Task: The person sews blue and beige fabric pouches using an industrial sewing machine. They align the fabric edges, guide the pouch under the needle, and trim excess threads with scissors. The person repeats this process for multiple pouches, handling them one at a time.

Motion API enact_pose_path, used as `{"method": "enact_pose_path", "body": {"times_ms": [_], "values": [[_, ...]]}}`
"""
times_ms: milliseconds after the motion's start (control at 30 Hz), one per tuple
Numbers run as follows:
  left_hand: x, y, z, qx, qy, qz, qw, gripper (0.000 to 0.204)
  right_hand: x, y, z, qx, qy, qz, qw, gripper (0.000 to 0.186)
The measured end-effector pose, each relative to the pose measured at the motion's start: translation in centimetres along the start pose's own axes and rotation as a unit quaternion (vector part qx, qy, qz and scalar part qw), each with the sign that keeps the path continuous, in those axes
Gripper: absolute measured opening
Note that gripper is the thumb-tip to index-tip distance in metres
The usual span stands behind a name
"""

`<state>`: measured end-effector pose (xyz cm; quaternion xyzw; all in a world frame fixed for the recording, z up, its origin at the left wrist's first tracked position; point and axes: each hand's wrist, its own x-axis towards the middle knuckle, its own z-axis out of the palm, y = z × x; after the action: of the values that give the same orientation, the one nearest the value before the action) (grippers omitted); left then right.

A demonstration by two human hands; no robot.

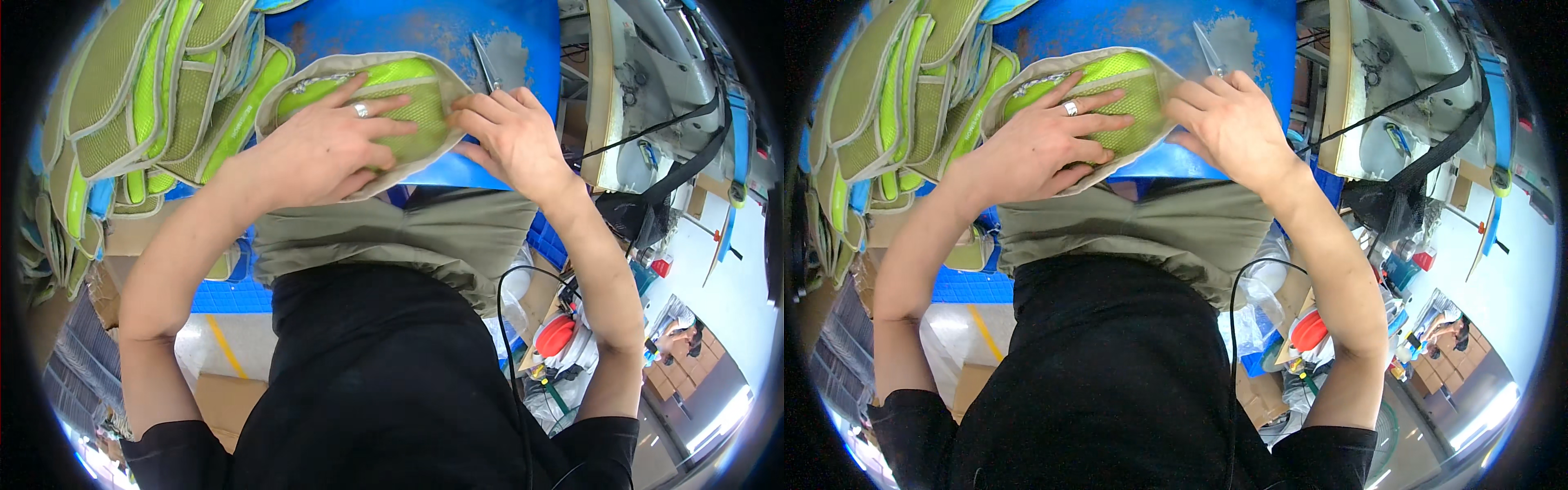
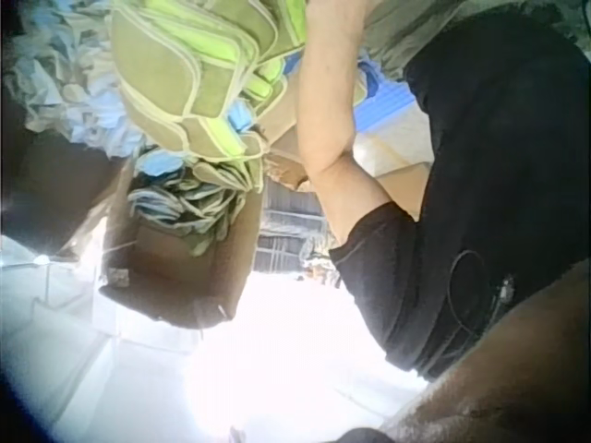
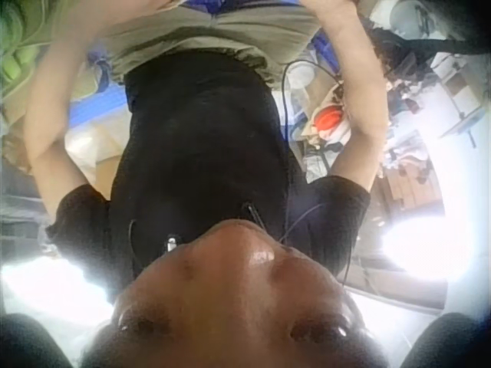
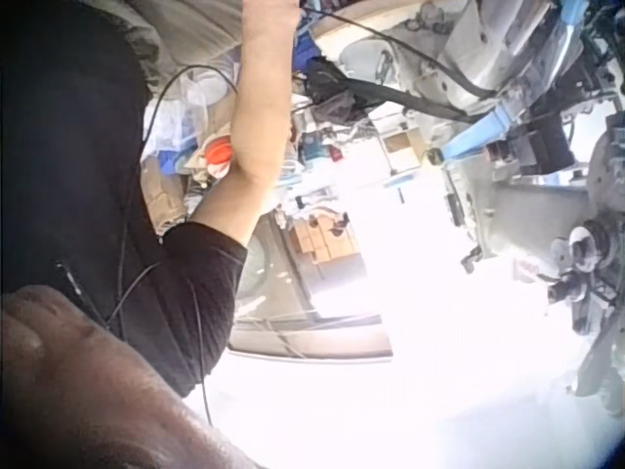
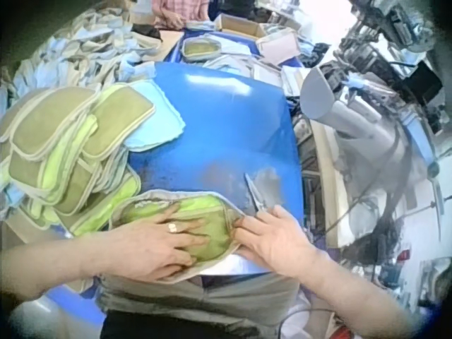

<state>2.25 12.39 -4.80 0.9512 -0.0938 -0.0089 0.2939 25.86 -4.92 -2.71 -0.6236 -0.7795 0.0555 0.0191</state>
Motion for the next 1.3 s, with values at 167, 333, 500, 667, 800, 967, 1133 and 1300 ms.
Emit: {"method": "enact_pose_path", "body": {"times_ms": [167,333,500,667,800,967,1133,1300], "values": [[0.1,0.4,0.1,0.010,0.013,-0.004,1.000,0.018,-0.8,-0.4,0.6,0.008,0.035,0.019,0.999,0.031],[-0.9,1.7,-0.4,0.071,0.109,-0.044,0.991,0.017,-1.2,-0.8,0.5,0.020,0.045,0.037,0.998,0.031],[-6.4,3.0,-0.7,0.117,0.416,-0.237,0.870,0.024,-1.3,-2.1,-0.7,0.068,0.067,0.055,0.994,0.040],[-9.3,3.7,2.1,-0.182,0.473,-0.432,0.746,0.023,-0.6,-4.7,-1.8,0.115,0.106,0.034,0.987,0.044],[-9.4,3.8,2.3,-0.209,0.459,-0.427,0.751,0.026,0.0,-6.6,-1.9,0.146,0.097,0.010,0.984,0.039],[-9.7,3.9,1.7,-0.151,0.414,-0.359,0.823,0.028,0.1,-7.3,-1.3,0.157,0.098,0.034,0.982,0.032],[-8.8,3.7,-0.7,0.017,0.161,-0.217,0.963,0.027,-0.4,-6.7,-0.2,0.145,0.095,0.050,0.984,0.024],[-7.0,4.7,-4.0,-0.147,0.199,-0.202,0.948,0.017,-1.2,-6.4,-2.7,0.172,0.176,0.097,0.964,0.020]]}}
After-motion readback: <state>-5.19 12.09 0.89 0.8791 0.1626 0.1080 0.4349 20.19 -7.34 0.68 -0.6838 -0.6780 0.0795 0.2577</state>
